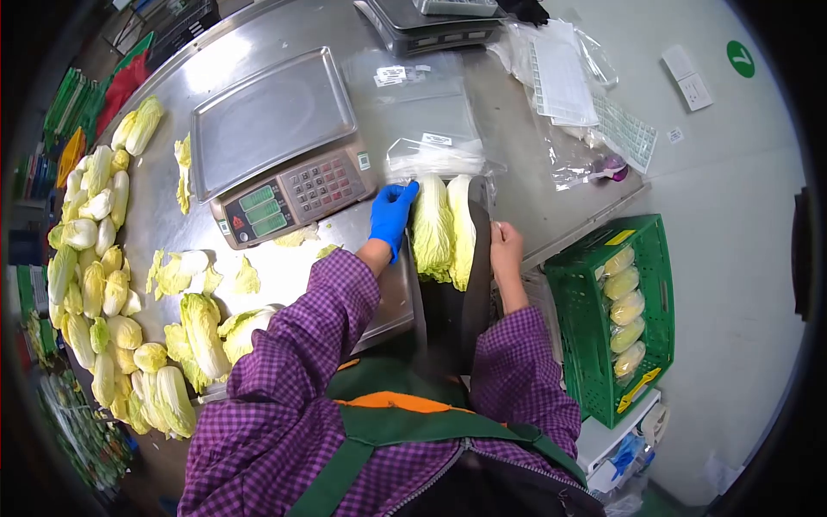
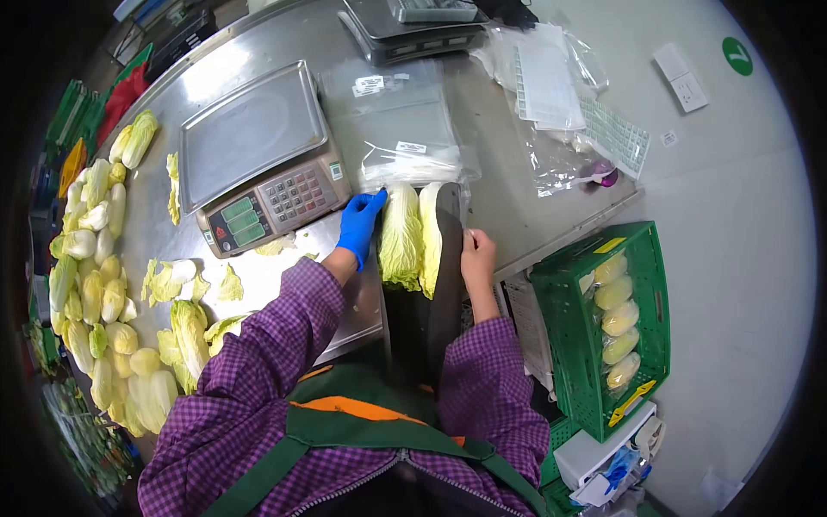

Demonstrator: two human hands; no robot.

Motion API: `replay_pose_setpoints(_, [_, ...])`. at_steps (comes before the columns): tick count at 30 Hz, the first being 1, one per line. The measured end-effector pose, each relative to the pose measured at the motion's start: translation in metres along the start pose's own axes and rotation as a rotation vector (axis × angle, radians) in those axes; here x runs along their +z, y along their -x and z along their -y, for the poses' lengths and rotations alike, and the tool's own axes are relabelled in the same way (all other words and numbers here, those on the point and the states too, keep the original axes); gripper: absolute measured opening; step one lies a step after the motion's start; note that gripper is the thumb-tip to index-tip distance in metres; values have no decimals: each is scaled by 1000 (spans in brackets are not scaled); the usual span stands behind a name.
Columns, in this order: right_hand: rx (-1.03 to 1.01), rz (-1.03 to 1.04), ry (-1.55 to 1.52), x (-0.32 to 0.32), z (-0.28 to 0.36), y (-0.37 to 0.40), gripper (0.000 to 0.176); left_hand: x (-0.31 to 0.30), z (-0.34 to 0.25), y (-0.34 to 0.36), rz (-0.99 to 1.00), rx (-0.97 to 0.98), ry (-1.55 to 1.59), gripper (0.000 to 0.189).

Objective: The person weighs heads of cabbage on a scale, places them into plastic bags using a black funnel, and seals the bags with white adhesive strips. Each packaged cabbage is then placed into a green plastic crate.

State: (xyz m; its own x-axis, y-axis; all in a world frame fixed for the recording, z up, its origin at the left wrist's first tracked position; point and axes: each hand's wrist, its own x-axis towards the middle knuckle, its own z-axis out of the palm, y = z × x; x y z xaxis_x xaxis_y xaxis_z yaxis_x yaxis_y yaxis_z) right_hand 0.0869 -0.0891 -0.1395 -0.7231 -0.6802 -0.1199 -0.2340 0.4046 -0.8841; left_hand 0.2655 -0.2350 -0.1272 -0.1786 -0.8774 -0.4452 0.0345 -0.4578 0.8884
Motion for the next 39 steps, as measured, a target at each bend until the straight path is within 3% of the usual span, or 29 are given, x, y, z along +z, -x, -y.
replay_pose_setpoints(6, [-143,124,125,-17,-2,29,11,-4,4,0,1,112,92,22])
replay_pose_setpoints(12, [-64,200,117,-22,-10,25,11,-12,3,8,189,-40,359,15])
replay_pose_setpoints(16, [-37,231,188,-27,0,41,12,-17,6,27,183,31,340,18])
replay_pose_setpoints(18, [-83,217,194,-29,2,50,11,-20,11,44,250,240,144,19])
replay_pose_setpoints(21, [-235,229,415,-46,16,77,9,-36,14,85,311,405,-141,24])
replay_pose_setpoints(23, [-241,265,398,-62,33,102,7,-56,22,109,353,490,-285,22])
replay_pose_setpoints(27, [-171,374,381,-83,36,128,6,-70,11,143,422,386,-171,20])
replay_pose_setpoints(29, [-21,339,91,-88,37,123,4,-62,-7,136,382,308,-101,18])
replay_pose_setpoints(30, [30,297,17,-92,81,116,4,-55,-31,133,336,219,-34,17])
replay_pose_setpoints(32, [38,266,-424,-103,130,96,9,-42,-89,119,331,284,203,17])
replay_pose_setpoints(34, [-52,223,-569,-109,145,90,16,-40,-118,105,381,317,266,17])
replay_pose_setpoints(35, [-228,131,-449,-108,131,89,24,-37,-120,98,419,293,355,18])
replay_pose_setpoints(36, [-235,135,-447,-105,153,93,24,-37,-121,98,417,299,360,18])
replay_pose_setpoints(38, [-574,-85,36,-99,223,104,33,-39,-119,100,426,127,386,14])
replay_pose_setpoints(39, [-576,-67,40,-106,231,113,33,-41,-111,101,450,128,373,14])
